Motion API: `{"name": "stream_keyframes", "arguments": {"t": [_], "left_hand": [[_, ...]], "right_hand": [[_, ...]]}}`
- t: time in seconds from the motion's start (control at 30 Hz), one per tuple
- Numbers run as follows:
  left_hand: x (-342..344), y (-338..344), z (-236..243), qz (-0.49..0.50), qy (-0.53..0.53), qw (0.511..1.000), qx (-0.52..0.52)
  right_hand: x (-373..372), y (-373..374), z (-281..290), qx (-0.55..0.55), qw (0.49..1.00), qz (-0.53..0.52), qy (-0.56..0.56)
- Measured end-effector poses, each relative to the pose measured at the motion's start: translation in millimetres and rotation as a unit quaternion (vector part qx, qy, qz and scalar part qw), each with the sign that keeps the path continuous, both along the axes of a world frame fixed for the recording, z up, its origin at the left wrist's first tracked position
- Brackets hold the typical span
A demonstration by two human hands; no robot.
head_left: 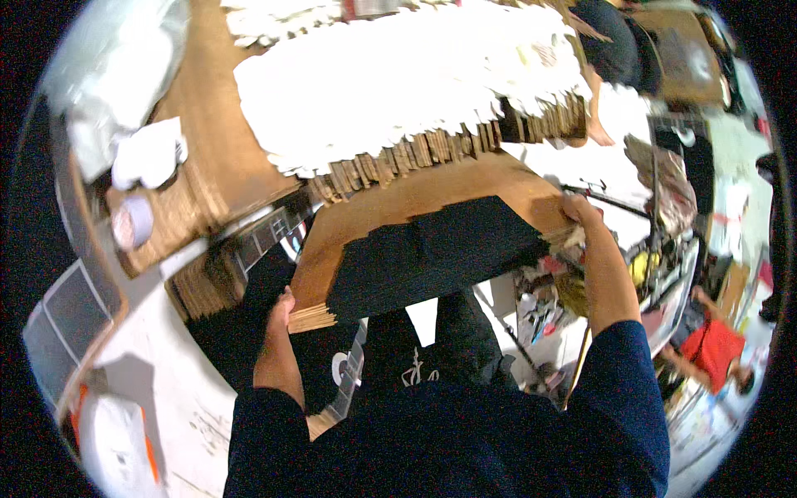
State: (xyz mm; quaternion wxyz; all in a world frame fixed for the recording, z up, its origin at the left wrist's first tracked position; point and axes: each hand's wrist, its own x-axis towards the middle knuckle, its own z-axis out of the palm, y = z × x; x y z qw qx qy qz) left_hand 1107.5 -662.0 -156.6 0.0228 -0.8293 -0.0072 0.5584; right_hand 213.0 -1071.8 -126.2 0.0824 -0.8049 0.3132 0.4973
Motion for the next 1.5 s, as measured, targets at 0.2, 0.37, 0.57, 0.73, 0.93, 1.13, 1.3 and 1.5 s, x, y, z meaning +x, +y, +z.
{"name": "stream_keyframes", "arguments": {"t": [0.2,0.37,0.57,0.73,0.93,1.13,1.3,1.5], "left_hand": [[-20,25,-24,-0.171,-0.049,0.982,0.070],[-78,71,-1,-0.257,0.000,0.966,0.037],[-192,150,85,-0.152,-0.021,0.987,0.056],[-270,201,179,-0.143,0.011,0.989,0.019],[-348,281,226,-0.061,0.012,0.998,0.029],[-391,379,225,0.005,-0.010,0.999,0.040],[-390,468,194,0.055,-0.020,0.996,0.063],[-375,588,177,-0.020,-0.022,0.998,0.055]], "right_hand": [[-3,-35,-9,-0.105,0.972,0.203,-0.063],[-22,-116,27,0.041,0.992,0.120,0.005],[29,-185,67,0.056,0.994,0.085,0.041],[75,-197,65,0.062,0.992,0.102,0.029],[138,-173,58,0.075,0.988,0.137,0.009],[219,-90,139,0.078,0.992,0.096,-0.030],[219,1,166,0.034,0.990,0.135,-0.002],[168,113,157,0.026,0.997,0.073,-0.022]]}}
